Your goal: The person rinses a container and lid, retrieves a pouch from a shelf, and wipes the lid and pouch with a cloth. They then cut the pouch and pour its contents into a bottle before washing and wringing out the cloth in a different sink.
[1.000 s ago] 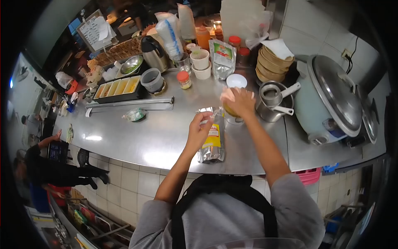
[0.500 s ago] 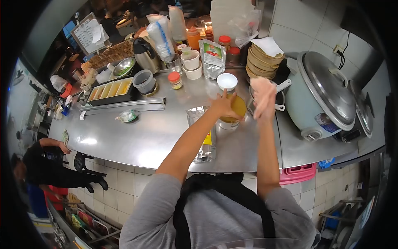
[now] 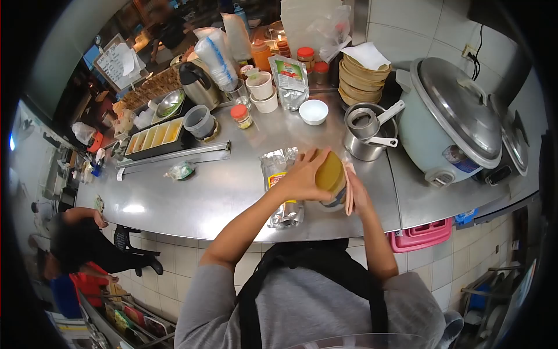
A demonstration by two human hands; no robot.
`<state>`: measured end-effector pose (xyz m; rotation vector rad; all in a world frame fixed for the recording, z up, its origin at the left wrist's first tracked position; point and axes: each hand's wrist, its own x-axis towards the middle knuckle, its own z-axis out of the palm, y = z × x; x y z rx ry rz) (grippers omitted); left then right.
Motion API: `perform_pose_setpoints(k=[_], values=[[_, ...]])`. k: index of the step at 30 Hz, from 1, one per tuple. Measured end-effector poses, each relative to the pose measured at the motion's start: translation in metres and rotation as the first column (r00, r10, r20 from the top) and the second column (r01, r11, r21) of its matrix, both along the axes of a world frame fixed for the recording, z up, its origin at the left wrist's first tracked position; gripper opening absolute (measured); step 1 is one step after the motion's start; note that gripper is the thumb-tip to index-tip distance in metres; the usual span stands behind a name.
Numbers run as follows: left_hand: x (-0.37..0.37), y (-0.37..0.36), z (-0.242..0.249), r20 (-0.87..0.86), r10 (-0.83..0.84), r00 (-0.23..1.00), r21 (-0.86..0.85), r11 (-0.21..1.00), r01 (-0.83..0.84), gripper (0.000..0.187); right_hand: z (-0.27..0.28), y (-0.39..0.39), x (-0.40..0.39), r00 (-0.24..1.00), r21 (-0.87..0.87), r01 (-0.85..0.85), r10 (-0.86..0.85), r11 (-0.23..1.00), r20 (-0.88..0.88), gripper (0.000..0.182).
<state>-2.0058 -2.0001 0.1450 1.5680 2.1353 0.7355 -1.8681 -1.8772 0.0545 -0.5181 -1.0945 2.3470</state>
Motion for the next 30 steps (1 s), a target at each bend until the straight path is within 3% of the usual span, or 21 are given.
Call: perform_pose_setpoints(k=[2, 5, 6, 9, 10, 11, 12, 13, 15, 16, 17, 20, 21, 22, 23, 24, 25, 26, 27, 29, 30], values=[[-0.003, -0.019, 0.022, -0.047, -0.053, 0.997, 0.025, 0.998, 0.054, 0.102, 0.019, 0.001, -0.009, 0.914, -0.159, -0.405, 0.406, 0.901, -0.028, 0.043], [-0.001, -0.035, 0.05, -0.013, -0.176, 0.984, 0.081, 0.981, 0.177, 0.099, 0.035, 0.008, -0.03, 0.816, -0.101, -0.564, 0.572, 0.819, 0.084, 0.041], [-0.003, -0.039, 0.054, 0.061, -0.254, 0.965, 0.106, 0.963, 0.246, 0.099, 0.033, 0.011, -0.037, 0.772, -0.216, -0.601, 0.629, 0.769, 0.091, 0.039], [-0.026, -0.047, 0.042, 0.183, -0.236, 0.954, 0.348, 0.923, 0.162, 0.097, 0.008, 0.02, -0.068, 0.752, -0.19, -0.652, 0.657, 0.734, -0.047, 0.038], [-0.03, -0.05, 0.036, 0.453, -0.168, 0.875, 0.378, 0.926, -0.018, 0.095, 0.02, 0.007, -0.065, 0.815, 0.005, -0.578, 0.578, 0.816, -0.036, 0.04], [-0.032, -0.051, 0.031, 0.689, -0.113, 0.715, 0.355, 0.914, -0.197, 0.093, 0.019, -0.01, -0.072, 0.816, 0.004, -0.578, 0.578, 0.816, -0.037, 0.04], [-0.032, -0.051, 0.028, 0.69, -0.113, 0.715, 0.353, 0.915, -0.197, 0.093, 0.018, -0.03, -0.082, 0.812, -0.041, -0.518, 0.475, 0.854, -0.34, 0.042], [-0.03, -0.048, 0.025, 0.767, -0.087, 0.636, 0.407, 0.831, -0.378, 0.092, 0.018, -0.046, -0.092, 0.731, -0.106, -0.468, 0.316, 0.877, -0.605, 0.044], [-0.026, -0.043, 0.012, 0.834, -0.08, 0.546, 0.427, 0.721, -0.546, 0.091, 0.032, -0.062, -0.106, 0.703, -0.268, -0.534, 0.245, 0.802, -0.668, 0.045], [-0.024, -0.041, 0.0, 0.584, 0.153, 0.797, 0.583, 0.604, -0.543, 0.091, 0.038, -0.067, -0.112, 0.679, -0.407, -0.598, 0.166, 0.691, -0.715, 0.047], [-0.017, -0.04, -0.002, 0.257, 0.412, 0.874, 0.73, 0.51, -0.455, 0.091, 0.037, -0.074, -0.115, 0.679, -0.407, -0.597, 0.166, 0.691, -0.715, 0.047], [-0.006, -0.043, 0.002, -0.126, 0.629, 0.767, 0.727, 0.585, -0.359, 0.093, 0.025, -0.097, -0.113, 0.872, -0.47, -0.388, 0.15, 0.793, -0.466, 0.045], [-0.007, -0.044, 0.003, -0.297, 0.694, 0.656, 0.712, 0.619, -0.332, 0.093, 0.019, -0.095, -0.112, 0.871, -0.466, -0.393, 0.159, 0.792, -0.464, 0.045], [-0.017, -0.049, -0.001, -0.293, 0.701, 0.65, 0.714, 0.612, -0.339, 0.093, 0.008, -0.087, -0.109, 0.686, -0.425, -0.662, 0.271, 0.618, -0.675, 0.045], [-0.034, -0.056, -0.008, -0.131, 0.731, 0.67, 0.693, 0.551, -0.465, 0.09, -0.008, -0.077, -0.105, 0.44, -0.307, -0.866, 0.308, 0.395, -0.844, 0.045], [-0.045, -0.061, -0.013, 0.032, 0.747, 0.664, 0.649, 0.49, -0.582, 0.088, -0.038, -0.063, -0.104, 0.484, 0.136, -0.564, 0.46, 0.814, -0.744, 0.048], [-0.047, -0.064, -0.013, 0.029, 0.749, 0.661, 0.651, 0.488, -0.581, 0.088, -0.035, -0.065, -0.108, 0.479, 0.138, -0.567, 0.461, 0.812, -0.747, 0.048], [-0.046, -0.067, -0.013, 0.47, 0.533, 0.704, 0.547, 0.45, -0.706, 0.085, -0.032, -0.065, -0.113, 0.591, 0.073, -0.517, 0.417, 0.853, -0.691, 0.049], [-0.044, -0.069, -0.015, 0.813, 0.213, 0.542, 0.4, 0.472, -0.786, 0.082, -0.029, -0.062, -0.118, 0.695, 0.014, -0.454, 0.364, 0.891, -0.62, 0.05], [-0.039, -0.071, -0.02, 0.731, 0.294, 0.616, 0.443, 0.482, -0.756, 0.077, -0.011, -0.051, -0.131, 0.861, -0.073, -0.303, 0.24, 0.95, -0.449, 0.052], [-0.039, -0.075, -0.012, 0.812, 0.176, 0.556, 0.42, 0.485, -0.767, 0.076, 0.001, -0.044, -0.14, 0.919, -0.102, -0.22, 0.172, 0.97, -0.355, 0.053]])
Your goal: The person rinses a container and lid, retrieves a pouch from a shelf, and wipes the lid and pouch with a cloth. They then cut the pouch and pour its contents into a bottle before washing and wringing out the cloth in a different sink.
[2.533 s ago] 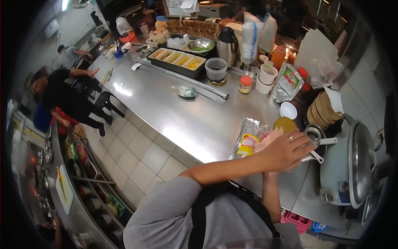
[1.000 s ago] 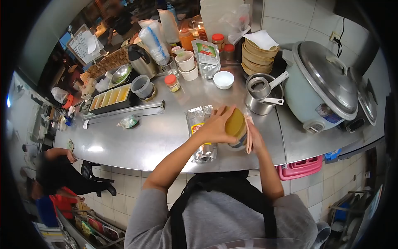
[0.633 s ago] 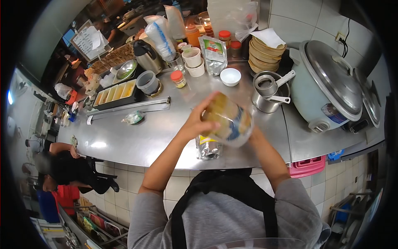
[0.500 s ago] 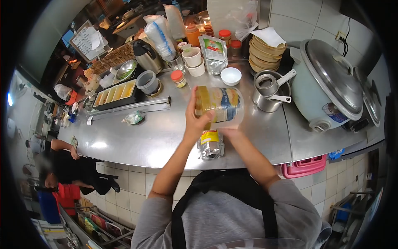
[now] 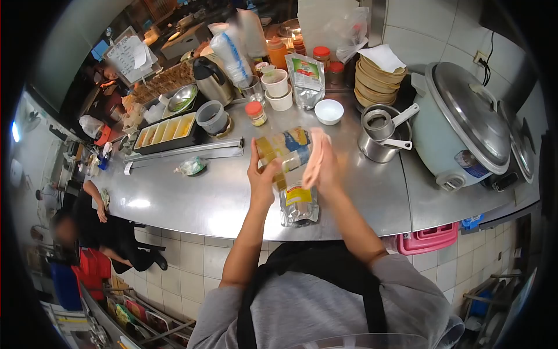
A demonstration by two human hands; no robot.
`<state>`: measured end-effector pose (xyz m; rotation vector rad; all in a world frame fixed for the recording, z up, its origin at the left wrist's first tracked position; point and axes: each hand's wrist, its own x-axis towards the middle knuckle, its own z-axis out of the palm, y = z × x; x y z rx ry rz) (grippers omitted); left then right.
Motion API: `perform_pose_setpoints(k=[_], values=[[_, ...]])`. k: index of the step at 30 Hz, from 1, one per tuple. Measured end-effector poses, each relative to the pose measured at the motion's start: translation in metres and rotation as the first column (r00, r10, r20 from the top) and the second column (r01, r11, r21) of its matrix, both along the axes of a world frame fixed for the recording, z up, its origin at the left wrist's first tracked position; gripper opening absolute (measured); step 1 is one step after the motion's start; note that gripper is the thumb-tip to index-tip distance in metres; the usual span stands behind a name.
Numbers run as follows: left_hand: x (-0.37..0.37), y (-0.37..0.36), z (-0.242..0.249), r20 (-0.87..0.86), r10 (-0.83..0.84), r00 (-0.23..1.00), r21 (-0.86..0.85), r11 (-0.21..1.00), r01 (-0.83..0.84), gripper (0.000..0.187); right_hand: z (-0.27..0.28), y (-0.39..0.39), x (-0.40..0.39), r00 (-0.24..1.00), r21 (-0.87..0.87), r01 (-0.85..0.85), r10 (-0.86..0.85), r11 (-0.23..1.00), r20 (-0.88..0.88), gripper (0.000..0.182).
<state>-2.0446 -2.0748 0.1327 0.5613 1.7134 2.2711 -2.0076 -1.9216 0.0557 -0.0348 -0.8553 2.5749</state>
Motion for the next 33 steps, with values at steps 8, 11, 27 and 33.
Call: perform_pose_setpoints(k=[8, 11, 27, 33], values=[[-0.002, 0.004, -0.01, -0.215, 0.022, 0.976, 0.035, 0.999, -0.015, 0.076, 0.043, 0.021, -0.026, 0.948, 0.168, -0.251, 0.206, 0.953, 0.244, 0.044], [0.005, 0.002, 0.003, -0.307, 0.104, 0.946, -0.115, 0.983, -0.146, 0.081, 0.017, 0.016, -0.011, 0.899, 0.017, -0.401, 0.389, 0.916, 0.199, 0.037], [-0.094, 0.095, -0.023, -0.628, -0.033, 0.777, -0.689, 0.488, -0.536, 0.098, -0.082, 0.051, 0.027, 0.627, 0.637, -0.644, -0.77, -0.424, 0.121, 0.067], [-0.12, 0.143, -0.038, -0.625, -0.105, 0.774, -0.759, 0.316, -0.57, 0.104, -0.098, 0.06, 0.029, 0.695, 0.719, -0.512, -0.719, -0.471, 0.024, 0.063]])
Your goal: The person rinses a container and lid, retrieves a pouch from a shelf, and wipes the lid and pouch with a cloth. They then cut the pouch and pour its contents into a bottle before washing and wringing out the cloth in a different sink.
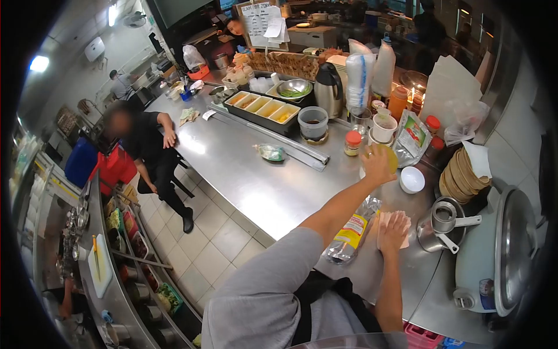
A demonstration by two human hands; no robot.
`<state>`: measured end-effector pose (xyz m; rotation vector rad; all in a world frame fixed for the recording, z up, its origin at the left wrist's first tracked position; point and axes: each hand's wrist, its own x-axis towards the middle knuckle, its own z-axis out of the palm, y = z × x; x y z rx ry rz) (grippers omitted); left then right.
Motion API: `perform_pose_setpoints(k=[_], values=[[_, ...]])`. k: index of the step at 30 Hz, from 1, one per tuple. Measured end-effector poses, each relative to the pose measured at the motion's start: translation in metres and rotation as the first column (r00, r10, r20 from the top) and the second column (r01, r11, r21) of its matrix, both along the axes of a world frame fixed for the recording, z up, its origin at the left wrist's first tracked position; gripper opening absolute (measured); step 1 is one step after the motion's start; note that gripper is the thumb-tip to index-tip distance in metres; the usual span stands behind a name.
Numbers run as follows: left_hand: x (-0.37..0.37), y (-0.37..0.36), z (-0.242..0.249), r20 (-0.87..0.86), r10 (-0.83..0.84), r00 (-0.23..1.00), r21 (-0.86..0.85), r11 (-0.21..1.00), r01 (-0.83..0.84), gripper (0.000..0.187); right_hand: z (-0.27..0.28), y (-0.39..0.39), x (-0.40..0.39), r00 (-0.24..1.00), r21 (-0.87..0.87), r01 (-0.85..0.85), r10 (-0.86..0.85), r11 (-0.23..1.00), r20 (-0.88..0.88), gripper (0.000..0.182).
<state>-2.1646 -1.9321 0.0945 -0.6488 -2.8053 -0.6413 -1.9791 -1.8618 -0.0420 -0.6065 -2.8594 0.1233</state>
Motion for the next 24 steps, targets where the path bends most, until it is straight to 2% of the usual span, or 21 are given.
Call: perform_pose_setpoints(k=[2, 3, 5, 6, 8, 9, 11, 13, 15, 16, 17, 19, 20, 21, 22, 23, 24], values=[[-0.008, 0.011, -0.017, -0.007, 0.027, 1.0, 0.013, 1.0, -0.027, 0.098, 0.009, -0.004, 0.0, 1.0, 0.032, 0.005, -0.005, 0.999, -0.011, 0.062], [-0.016, 0.015, -0.024, -0.001, 0.024, 1.0, 0.015, 1.0, -0.024, 0.098, 0.016, -0.005, 0.0, 1.0, -0.011, -0.001, 0.001, 1.0, 0.013, 0.062], [-0.024, 0.017, -0.026, 0.009, -0.152, 0.988, 0.115, 0.982, 0.15, 0.085, 0.018, -0.003, 0.0, 0.999, -0.062, -0.004, 0.008, 0.998, 0.05, 0.062], [-0.024, 0.018, -0.029, 0.021, -0.149, 0.989, 0.112, 0.983, 0.146, 0.085, 0.015, -0.001, -0.001, 1.0, -0.042, -0.023, 0.024, 0.999, 0.019, 0.062], [-0.012, 0.004, -0.011, 0.066, -0.25, 0.966, 0.174, 0.956, 0.235, 0.067, 0.012, 0.001, -0.005, 0.999, -0.031, -0.054, 0.054, 0.998, -0.009, 0.062], [-0.004, -0.007, -0.008, 0.073, -0.239, 0.968, 0.166, 0.96, 0.224, 0.067, 0.011, 0.003, -0.007, 0.998, -0.007, -0.056, 0.056, 0.998, -0.02, 0.063], [0.018, -0.028, -0.021, -0.02, -0.286, 0.958, 0.265, 0.922, 0.281, 0.049, 0.006, 0.007, -0.012, 0.997, 0.01, -0.07, 0.07, 0.998, -0.03, 0.063], [0.043, -0.066, -0.043, -0.055, -0.338, 0.939, 0.545, 0.778, 0.312, 0.039, 0.001, 0.009, -0.015, 0.994, 0.039, -0.096, 0.097, 0.995, -0.042, 0.064], [0.082, -0.12, -0.024, 0.087, -0.166, 0.982, 0.375, 0.919, 0.122, 0.036, 0.008, 0.007, -0.011, 0.986, 0.026, -0.161, 0.162, 0.987, -0.033, 0.064], [0.096, -0.147, -0.031, 0.077, -0.059, 0.995, 0.4, 0.916, 0.024, 0.034, 0.013, 0.006, -0.008, 0.977, 0.018, -0.21, 0.211, 0.977, -0.027, 0.064], [0.106, -0.175, -0.046, 0.067, 0.048, 0.997, 0.428, 0.901, -0.072, 0.032, 0.015, 0.005, -0.003, 0.974, 0.018, -0.222, 0.223, 0.975, -0.028, 0.064], [0.124, -0.245, -0.089, -0.055, 0.206, 0.977, 0.561, 0.816, -0.141, 0.028, 0.017, -0.004, 0.016, 0.904, -0.03, -0.426, 0.427, 0.904, 0.041, 0.062], [0.142, -0.282, -0.089, 0.05, 0.287, 0.957, 0.586, 0.767, -0.261, 0.027, 0.023, -0.013, 0.029, 0.898, -0.029, -0.437, 0.438, 0.899, 0.043, 0.062], [0.161, -0.314, -0.099, 0.084, 0.471, 0.878, 0.581, 0.693, -0.428, 0.026, 0.031, -0.025, 0.043, 0.891, -0.099, -0.453, 0.455, 0.886, 0.001, 0.057], [0.187, -0.342, -0.096, 0.111, 0.577, 0.809, 0.516, 0.663, -0.543, 0.027, 0.034, -0.033, 0.054, 0.884, -0.171, -0.466, 0.467, 0.868, -0.033, 0.053], [0.211, -0.377, -0.114, 0.109, 0.641, 0.759, 0.453, 0.648, -0.613, 0.028, 0.03, -0.037, 0.062, 0.879, -0.176, -0.472, 0.477, 0.864, -0.016, 0.053], [0.237, -0.407, -0.133, 0.14, 0.704, 0.696, 0.366, 0.616, -0.697, 0.029, 0.025, -0.039, 0.071, 0.867, -0.33, -0.498, 0.462, 0.802, -0.188, 0.041]])
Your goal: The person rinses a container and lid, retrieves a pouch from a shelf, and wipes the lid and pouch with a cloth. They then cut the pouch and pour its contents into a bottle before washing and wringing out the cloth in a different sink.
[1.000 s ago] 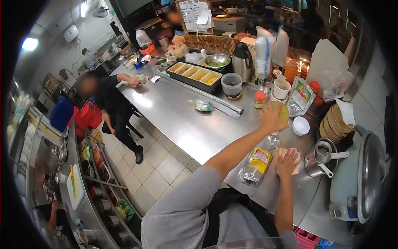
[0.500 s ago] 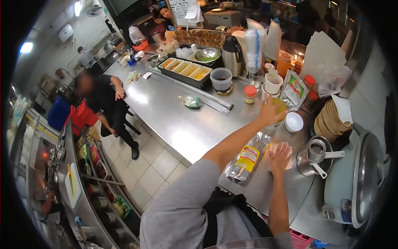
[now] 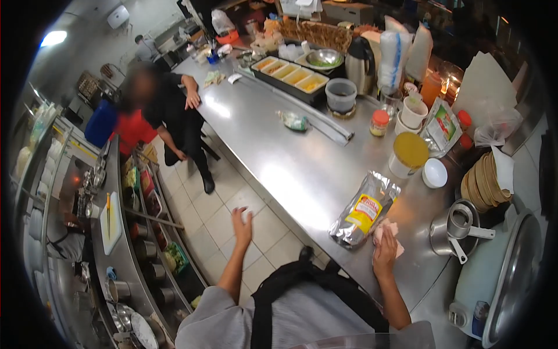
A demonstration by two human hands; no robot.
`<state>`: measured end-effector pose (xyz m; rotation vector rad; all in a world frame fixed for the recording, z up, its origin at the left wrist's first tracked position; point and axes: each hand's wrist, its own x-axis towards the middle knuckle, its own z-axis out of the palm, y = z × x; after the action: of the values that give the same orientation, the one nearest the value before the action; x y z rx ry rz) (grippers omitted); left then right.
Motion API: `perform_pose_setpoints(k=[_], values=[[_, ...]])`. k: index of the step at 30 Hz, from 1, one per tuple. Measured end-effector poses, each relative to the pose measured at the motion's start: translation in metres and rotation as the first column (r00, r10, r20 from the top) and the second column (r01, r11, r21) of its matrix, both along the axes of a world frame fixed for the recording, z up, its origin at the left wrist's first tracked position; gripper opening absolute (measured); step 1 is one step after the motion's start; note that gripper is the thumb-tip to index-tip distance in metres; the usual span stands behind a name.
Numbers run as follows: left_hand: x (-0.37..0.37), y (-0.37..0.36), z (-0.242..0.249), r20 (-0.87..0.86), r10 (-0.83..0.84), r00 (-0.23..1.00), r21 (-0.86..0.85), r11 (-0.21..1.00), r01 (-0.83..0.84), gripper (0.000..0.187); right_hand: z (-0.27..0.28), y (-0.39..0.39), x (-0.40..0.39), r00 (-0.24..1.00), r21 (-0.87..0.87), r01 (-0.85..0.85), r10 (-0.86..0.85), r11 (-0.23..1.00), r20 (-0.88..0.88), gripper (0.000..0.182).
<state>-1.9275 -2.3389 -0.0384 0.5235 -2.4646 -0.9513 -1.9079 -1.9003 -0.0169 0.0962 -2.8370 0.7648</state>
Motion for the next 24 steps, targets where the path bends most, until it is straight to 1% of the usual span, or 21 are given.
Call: perform_pose_setpoints(k=[1, 2, 3, 4, 5, 6, 7, 8, 10, 12, 13, 14, 15, 16, 18, 19, 20, 21, 22, 23, 24], values=[[0.03, -0.03, -0.017, 0.177, 0.013, 0.984, 0.082, 0.996, -0.028, 0.03, -0.002, -0.001, 0.01, 0.997, -0.222, -0.011, -0.005, 0.975, -0.071, 0.032], [0.061, -0.044, -0.029, 0.262, 0.044, 0.964, 0.027, 0.998, -0.052, 0.031, 0.006, -0.005, 0.012, 0.998, -0.212, -0.014, 0.002, 0.977, -0.055, 0.032], [0.093, -0.069, -0.063, 0.454, 0.063, 0.889, 0.109, 0.986, -0.126, 0.032, 0.023, -0.013, 0.006, 0.999, -0.389, 0.05, -0.041, 0.92, 0.032, 0.027], [0.132, -0.087, -0.098, 0.571, 0.065, 0.819, 0.014, 0.996, -0.089, 0.034, 0.04, -0.024, -0.005, 0.991, -0.55, 0.125, -0.074, 0.826, 0.114, 0.023], [0.168, -0.117, -0.146, 0.768, -0.188, 0.613, -0.117, 0.899, 0.422, 0.035, 0.052, -0.038, -0.023, 0.979, -0.607, -0.014, -0.113, 0.795, -0.17, 0.022], [0.196, -0.105, -0.157, 0.748, -0.128, 0.651, 0.176, 0.984, -0.009, 0.041, 0.074, -0.047, -0.041, 0.99, -0.613, 0.021, -0.104, 0.79, -0.1, 0.022], [0.212, -0.073, -0.135, 0.873, -0.039, 0.486, 0.223, 0.919, -0.326, 0.03, 0.09, -0.051, -0.043, 0.995, -0.606, 0.084, -0.095, 0.791, 0.014, 0.021], [0.264, -0.108, -0.217, 0.931, -0.198, 0.307, 0.069, 0.921, 0.384, 0.037, 0.091, -0.059, -0.049, 0.995, -0.644, 0.051, -0.095, 0.763, -0.034, 0.022], [0.206, -0.127, -0.226, 0.884, -0.221, 0.413, 0.085, 0.943, 0.322, 0.038, 0.1, -0.084, -0.1, 0.979, -0.683, -0.041, -0.108, 0.73, -0.173, 0.025], [0.222, -0.139, -0.221, 0.842, -0.242, 0.482, 0.187, 0.969, 0.161, 0.039, 0.094, -0.116, -0.119, 0.96, -0.46, -0.097, -0.039, 0.883, -0.277, 0.042], [0.234, -0.145, -0.217, 0.823, -0.248, 0.511, 0.242, 0.967, 0.08, 0.039, 0.082, -0.131, -0.128, 0.961, -0.46, -0.085, -0.049, 0.884, -0.271, 0.042], [0.25, -0.15, -0.213, 0.806, -0.25, 0.537, 0.298, 0.954, -0.003, 0.04, 0.064, -0.146, -0.137, 1.0, -0.269, 0.01, -0.007, 0.963, 0.014, 0.051], [0.263, -0.151, -0.21, 0.785, -0.248, 0.568, 0.357, 0.93, -0.087, 0.04, 0.048, -0.159, -0.146, 0.955, -0.046, 0.037, -0.022, 0.998, 0.296, 0.06], [0.272, -0.151, -0.207, 0.761, -0.239, 0.604, 0.416, 0.893, -0.171, 0.041, 0.034, -0.171, -0.157, 0.955, -0.039, 0.036, -0.023, 0.999, 0.295, 0.06], [0.245, -0.155, -0.201, 0.706, -0.188, 0.683, 0.529, 0.781, -0.332, 0.042, 0.013, -0.191, -0.181, 0.799, 0.198, 0.094, -0.193, 0.976, 0.57, 0.072], [0.228, -0.169, -0.187, 0.682, -0.153, 0.716, 0.581, 0.708, -0.402, 0.043, 0.005, -0.196, -0.187, 0.805, 0.2, 0.083, -0.184, 0.976, 0.564, 0.072], [0.221, -0.186, -0.168, 0.66, -0.112, 0.743, 0.624, 0.633, -0.459, 0.043, -0.004, -0.198, -0.188, 0.817, 0.303, 0.085, -0.24, 0.949, 0.525, 0.073], [0.219, -0.207, -0.175, 0.551, -0.021, 0.834, 0.71, 0.537, -0.455, 0.042, -0.006, -0.202, -0.193, 0.834, 0.401, 0.094, -0.292, 0.911, 0.468, 0.075], [0.218, -0.222, -0.168, 0.491, 0.076, 0.868, 0.727, 0.514, -0.456, 0.042, 0.0, -0.206, -0.194, 0.843, 0.427, 0.059, -0.274, 0.902, 0.463, 0.076], [0.225, -0.237, -0.174, 0.439, 0.142, 0.887, 0.766, 0.456, -0.453, 0.041, 0.011, -0.207, -0.193, 0.854, 0.46, 0.021, -0.255, 0.888, 0.453, 0.076], [0.23, -0.25, -0.187, 0.501, 0.221, 0.836, 0.763, 0.342, -0.548, 0.037, 0.019, -0.207, -0.193, 0.868, 0.465, -0.029, -0.209, 0.885, 0.451, 0.077]])
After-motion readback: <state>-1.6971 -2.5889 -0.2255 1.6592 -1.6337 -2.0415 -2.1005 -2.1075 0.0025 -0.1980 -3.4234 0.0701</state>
